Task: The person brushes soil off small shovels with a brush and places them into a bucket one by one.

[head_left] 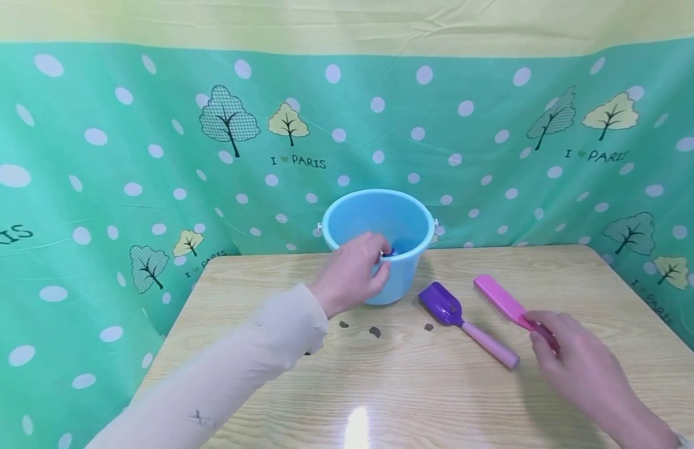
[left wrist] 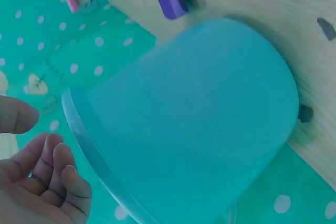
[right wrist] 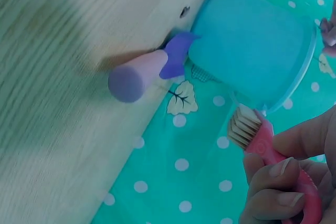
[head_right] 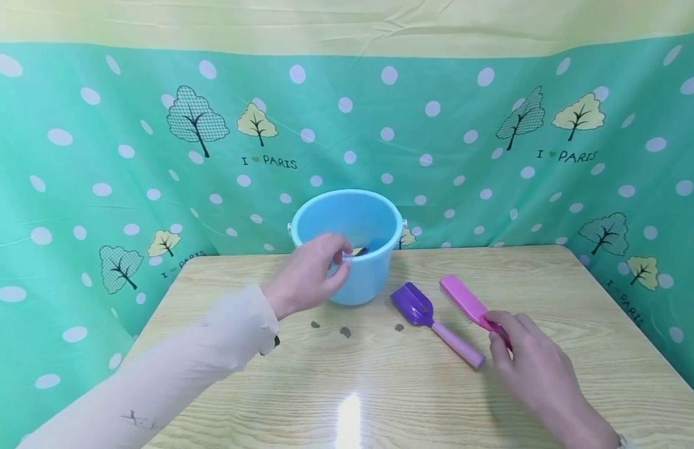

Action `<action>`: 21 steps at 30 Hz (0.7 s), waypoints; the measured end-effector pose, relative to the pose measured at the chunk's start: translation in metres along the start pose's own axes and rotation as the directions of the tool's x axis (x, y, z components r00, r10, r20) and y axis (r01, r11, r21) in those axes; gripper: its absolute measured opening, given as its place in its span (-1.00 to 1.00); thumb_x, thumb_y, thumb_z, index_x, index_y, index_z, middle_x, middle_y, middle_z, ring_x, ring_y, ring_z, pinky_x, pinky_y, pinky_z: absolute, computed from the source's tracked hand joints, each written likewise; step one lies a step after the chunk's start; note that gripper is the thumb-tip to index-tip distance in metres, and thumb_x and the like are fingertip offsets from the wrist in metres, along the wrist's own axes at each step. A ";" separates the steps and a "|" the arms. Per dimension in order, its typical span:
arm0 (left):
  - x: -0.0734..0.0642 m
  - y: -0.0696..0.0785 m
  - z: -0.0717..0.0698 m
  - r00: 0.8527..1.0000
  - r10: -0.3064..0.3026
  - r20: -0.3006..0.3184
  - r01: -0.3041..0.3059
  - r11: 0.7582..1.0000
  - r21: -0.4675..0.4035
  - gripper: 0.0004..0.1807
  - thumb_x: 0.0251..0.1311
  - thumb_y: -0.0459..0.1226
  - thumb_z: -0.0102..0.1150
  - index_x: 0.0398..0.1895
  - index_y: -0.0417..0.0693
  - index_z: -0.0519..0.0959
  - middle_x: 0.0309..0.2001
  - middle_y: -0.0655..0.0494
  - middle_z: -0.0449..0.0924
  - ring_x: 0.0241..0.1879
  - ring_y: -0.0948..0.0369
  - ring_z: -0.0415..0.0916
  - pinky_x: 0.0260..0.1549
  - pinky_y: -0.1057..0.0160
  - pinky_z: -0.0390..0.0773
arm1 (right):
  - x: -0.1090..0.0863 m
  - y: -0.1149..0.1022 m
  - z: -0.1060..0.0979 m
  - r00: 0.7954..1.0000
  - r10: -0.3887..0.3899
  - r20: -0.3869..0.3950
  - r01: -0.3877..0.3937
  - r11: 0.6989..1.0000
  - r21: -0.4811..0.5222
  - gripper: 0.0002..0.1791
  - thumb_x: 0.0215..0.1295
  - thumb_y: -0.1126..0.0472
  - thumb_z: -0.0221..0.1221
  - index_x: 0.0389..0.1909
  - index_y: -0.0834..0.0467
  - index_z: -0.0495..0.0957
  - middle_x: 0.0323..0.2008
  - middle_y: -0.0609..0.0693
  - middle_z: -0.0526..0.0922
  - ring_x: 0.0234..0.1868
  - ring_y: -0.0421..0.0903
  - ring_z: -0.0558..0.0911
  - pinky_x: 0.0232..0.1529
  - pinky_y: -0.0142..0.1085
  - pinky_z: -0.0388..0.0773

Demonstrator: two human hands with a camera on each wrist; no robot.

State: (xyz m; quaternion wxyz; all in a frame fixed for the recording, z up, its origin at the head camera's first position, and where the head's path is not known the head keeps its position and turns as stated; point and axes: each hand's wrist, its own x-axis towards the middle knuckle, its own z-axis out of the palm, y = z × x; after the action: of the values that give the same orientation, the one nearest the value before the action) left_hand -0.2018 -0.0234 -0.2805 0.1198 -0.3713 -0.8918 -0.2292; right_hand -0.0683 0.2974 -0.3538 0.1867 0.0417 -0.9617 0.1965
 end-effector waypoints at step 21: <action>-0.021 0.026 0.058 0.975 0.011 0.223 -0.014 1.000 0.012 -0.73 0.21 -0.21 0.10 -0.05 -0.06 0.58 -0.28 0.21 0.54 -0.33 0.33 0.42 -0.31 0.39 0.46 | 0.009 0.026 -0.031 0.997 0.077 -0.019 -0.078 0.996 -0.050 -0.66 0.21 0.33 0.11 0.02 0.27 0.51 -0.26 0.26 0.56 -0.53 -0.06 0.35 -0.67 -0.37 0.18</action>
State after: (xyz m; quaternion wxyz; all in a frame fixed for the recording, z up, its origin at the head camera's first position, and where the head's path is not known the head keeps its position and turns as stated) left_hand -0.1712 0.0087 -0.3304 0.0228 -0.3993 -0.8988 -0.1794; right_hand -0.0698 0.3332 -0.3329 0.1880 -0.0020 -0.9656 0.1797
